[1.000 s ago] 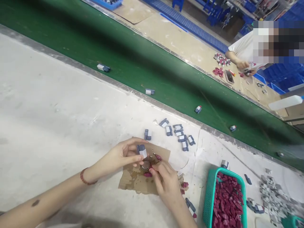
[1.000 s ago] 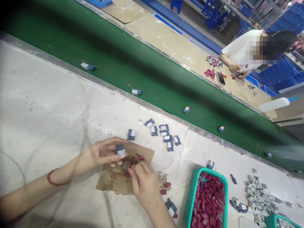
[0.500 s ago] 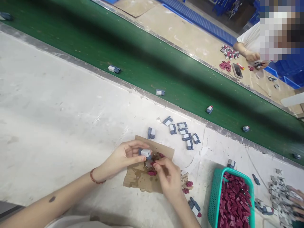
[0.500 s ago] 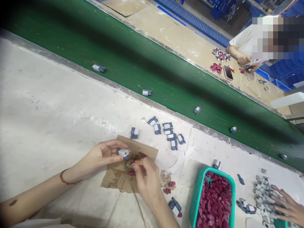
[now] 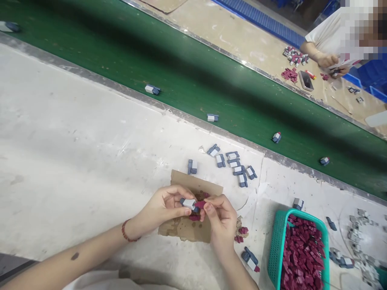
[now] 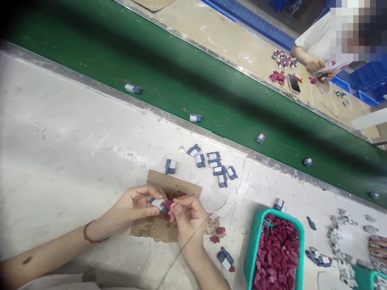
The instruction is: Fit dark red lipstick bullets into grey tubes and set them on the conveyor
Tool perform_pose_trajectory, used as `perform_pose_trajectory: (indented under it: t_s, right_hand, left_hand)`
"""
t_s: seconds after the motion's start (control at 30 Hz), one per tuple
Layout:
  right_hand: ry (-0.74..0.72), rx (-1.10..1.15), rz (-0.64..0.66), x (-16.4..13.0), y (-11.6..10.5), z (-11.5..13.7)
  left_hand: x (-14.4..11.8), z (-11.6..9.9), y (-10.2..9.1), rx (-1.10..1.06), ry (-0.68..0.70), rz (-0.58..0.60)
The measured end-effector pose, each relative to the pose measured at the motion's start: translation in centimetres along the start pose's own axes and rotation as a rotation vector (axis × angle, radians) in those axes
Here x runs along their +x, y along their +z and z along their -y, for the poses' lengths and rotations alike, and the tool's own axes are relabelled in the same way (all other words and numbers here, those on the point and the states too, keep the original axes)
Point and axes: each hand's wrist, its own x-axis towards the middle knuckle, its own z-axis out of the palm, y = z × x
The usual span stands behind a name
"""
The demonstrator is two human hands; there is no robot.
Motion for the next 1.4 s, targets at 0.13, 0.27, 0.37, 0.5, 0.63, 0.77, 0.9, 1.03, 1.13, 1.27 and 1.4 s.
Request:
perform_pose_trajectory:
  t_s: [0.13, 0.27, 0.37, 0.5, 0.63, 0.77, 0.9, 1.03, 1.13, 1.27, 1.4]
  right_hand:
    - [-0.013, -0.02, 0.009, -0.2, 0.3, -0.2]
    - [-0.065, -0.141, -0.013, -0.6, 0.3, -0.6]
    - [-0.082, -0.241, 0.004, -0.9, 0.2, -0.6]
    - [-0.111, -0.331, 0.025, -1.0, -0.3, 0.0]
    - [-0.144, -0.415, -0.035, -1.1, -1.6, 0.9]
    - [-0.109, -0.483, -0.092, -2.3, -4.8, 2.0]
    - [-0.134, -0.758, -0.292, -5.2, -10.7, 3.4]
    - [-0.124, -1.079, -0.562, -7.5, -17.5, 4.5]
    - [-0.059, -1.253, -0.528, -7.7, -20.8, 4.5]
    - [-0.049, -1.417, -0.444, -6.6, -21.7, 3.9]
    - [-0.028, -1.488, -0.404, -5.6, -21.3, 3.5]
  left_hand:
    - [0.0, 0.1, 0.1, 0.018, 0.02, -0.013]
    - [0.0, 0.0, 0.3, 0.075, 0.083, -0.069]
    - [-0.1, -0.3, 0.4, 0.169, 0.137, -0.093]
    - [-0.2, -1.0, 0.8, 0.3, 0.16, -0.091]
    - [0.7, -2.9, 2.3, 0.495, 0.185, 0.024]
    - [4.4, -5.8, 4.8, 0.779, 0.301, 0.18]
    - [11.2, -8.1, 7.8, 0.968, 0.515, 0.167]
    - [18.7, -8.8, 10.6, 1.19, 0.64, 0.104]
    - [22.8, -8.5, 11.8, 1.325, 0.695, 0.097]
    - [24.5, -7.9, 11.0, 1.424, 0.713, 0.089]
    - [23.5, -8.0, 8.8, 1.584, 0.731, 0.096]
